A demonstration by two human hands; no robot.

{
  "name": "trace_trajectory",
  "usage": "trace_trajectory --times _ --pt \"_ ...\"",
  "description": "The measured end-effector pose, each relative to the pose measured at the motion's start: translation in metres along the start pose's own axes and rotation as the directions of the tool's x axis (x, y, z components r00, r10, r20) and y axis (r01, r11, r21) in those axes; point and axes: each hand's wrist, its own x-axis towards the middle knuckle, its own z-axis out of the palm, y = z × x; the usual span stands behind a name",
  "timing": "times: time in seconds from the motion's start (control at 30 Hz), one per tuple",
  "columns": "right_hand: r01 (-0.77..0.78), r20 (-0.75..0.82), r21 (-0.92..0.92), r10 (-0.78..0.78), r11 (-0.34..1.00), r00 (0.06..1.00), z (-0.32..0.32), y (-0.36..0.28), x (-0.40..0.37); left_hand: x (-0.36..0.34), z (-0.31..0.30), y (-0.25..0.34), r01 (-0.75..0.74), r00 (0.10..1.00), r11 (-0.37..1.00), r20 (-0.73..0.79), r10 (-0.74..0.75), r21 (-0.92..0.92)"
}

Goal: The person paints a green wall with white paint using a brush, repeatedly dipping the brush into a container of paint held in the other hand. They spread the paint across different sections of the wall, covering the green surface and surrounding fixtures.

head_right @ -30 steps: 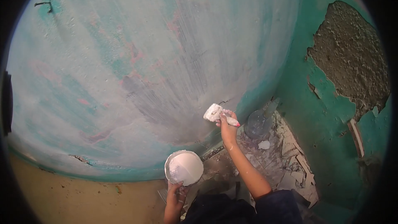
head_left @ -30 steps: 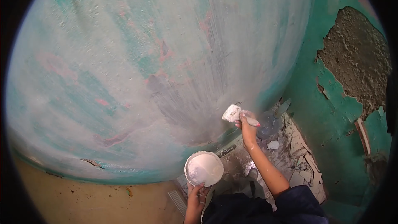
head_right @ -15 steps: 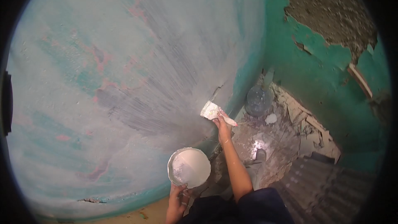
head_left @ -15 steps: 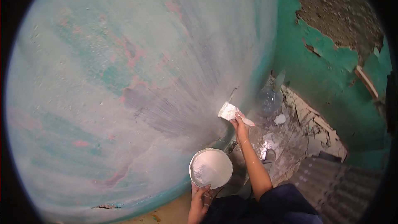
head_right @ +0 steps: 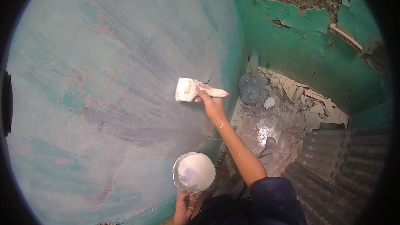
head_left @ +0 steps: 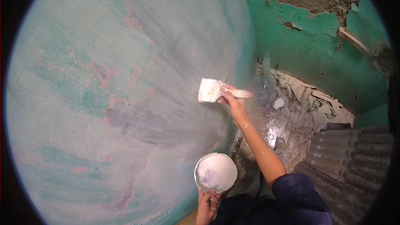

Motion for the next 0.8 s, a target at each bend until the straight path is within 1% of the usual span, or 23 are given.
trace_trajectory --times 0.03,0.07,0.13,0.17,0.2,0.27,0.3,0.33,0.37,0.4,0.47,0.5,0.53,0.57,0.63,0.67,0.7,0.73,0.77,0.8 --pt "0.046 0.033 0.054 -0.048 0.997 0.998 0.0 0.001 0.001 0.0 -0.001 0.0 0.003 1.0 1.0 0.001 -0.003 0.003" --pt "0.046 0.029 0.056 -0.047 0.997 0.998 -0.004 0.009 0.0 0.0 -0.002 0.0 0.01 1.0 1.0 -0.021 -0.01 -0.005" --pt "-0.039 -0.06 0.179 0.051 0.983 0.997 -0.019 0.04 -0.005 0.001 -0.001 0.002 0.016 0.999 1.0 -0.044 -0.016 -0.005" --pt "-0.063 -0.076 0.145 0.075 0.987 0.994 -0.033 0.065 -0.011 0.0 0.0 0.003 0.018 0.999 0.999 -0.042 -0.017 0.033" --pt "-0.062 -0.08 0.15 0.075 0.987 0.994 -0.049 0.086 -0.015 0.001 0.002 0.004 0.021 0.999 0.997 -0.04 -0.018 0.07" --pt "-0.182 -0.166 0.08 0.193 0.98 0.967 -0.082 0.123 -0.024 0.002 0.001 0.003 0.015 0.999 0.998 -0.047 -0.012 0.067" --pt "-0.185 -0.169 0.087 0.197 0.979 0.966 -0.099 0.142 -0.024 0.002 0.0 0.003 0.008 0.999 0.998 -0.047 -0.005 0.062" --pt "-0.189 -0.211 -0.031 0.179 0.981 0.961 -0.114 0.16 -0.022 0.003 0.0 0.004 0.008 0.999 0.998 -0.047 -0.005 0.068" --pt "-0.196 -0.25 -0.149 0.155 0.969 0.956 -0.116 0.159 -0.023 0.003 0.0 0.005 0.019 0.999 0.997 -0.05 -0.015 0.08" --pt "-0.197 -0.251 -0.148 0.155 0.969 0.955 -0.116 0.158 -0.023 0.003 0.0 0.005 0.029 0.998 0.996 -0.054 -0.024 0.088" --pt "-0.162 -0.215 -0.324 0.094 0.932 0.972 -0.108 0.147 -0.017 0.003 0.0 0.003 0.029 0.998 0.996 -0.055 -0.024 0.09" --pt "-0.158 -0.214 -0.323 0.09 0.933 0.973 -0.095 0.134 -0.015 0.003 0.0 0.003 0.029 0.998 0.995 -0.056 -0.024 0.09" --pt "-0.027 -0.167 -0.436 -0.051 0.9 0.985 -0.075 0.116 -0.015 0.002 -0.001 0.003 0.026 0.998 0.996 -0.054 -0.022 0.091" --pt "0.104 -0.103 -0.537 -0.187 0.837 0.977 -0.055 0.095 -0.015 0.002 -0.002 0.002 0.025 0.999 0.996 -0.037 -0.022 0.08" --pt "0.171 -0.038 -0.536 -0.226 0.827 0.973 -0.015 0.051 -0.012 0.003 -0.003 0.002 0.021 1.0 0.997 -0.016 -0.02 0.068" --pt "0.174 -0.037 -0.536 -0.229 0.826 0.973 0.006 0.023 -0.015 0.003 -0.004 0.002 0.021 1.0 0.997 -0.009 -0.021 0.076" --pt "0.188 0.004 -0.363 -0.2 0.913 0.98 0.026 -0.006 -0.017 0.002 -0.004 0.001 0.022 1.0 0.996 -0.003 -0.022 0.083" --pt "0.183 0.05 -0.176 -0.177 0.967 0.983 0.037 -0.02 -0.018 0.001 -0.002 0.003 0.021 1.0 0.996 -0.001 -0.021 0.081" --pt "0.184 0.053 -0.177 -0.177 0.967 0.983 0.04 -0.02 -0.015 0.0 0.002 0.006 0.026 1.0 0.998 0.007 -0.027 0.064" --pt "0.249 0.077 -0.094 -0.243 0.964 0.967 0.043 -0.019 -0.013 -0.001 0.003 0.007 0.031 0.999 0.998 0.015 -0.031 0.047"
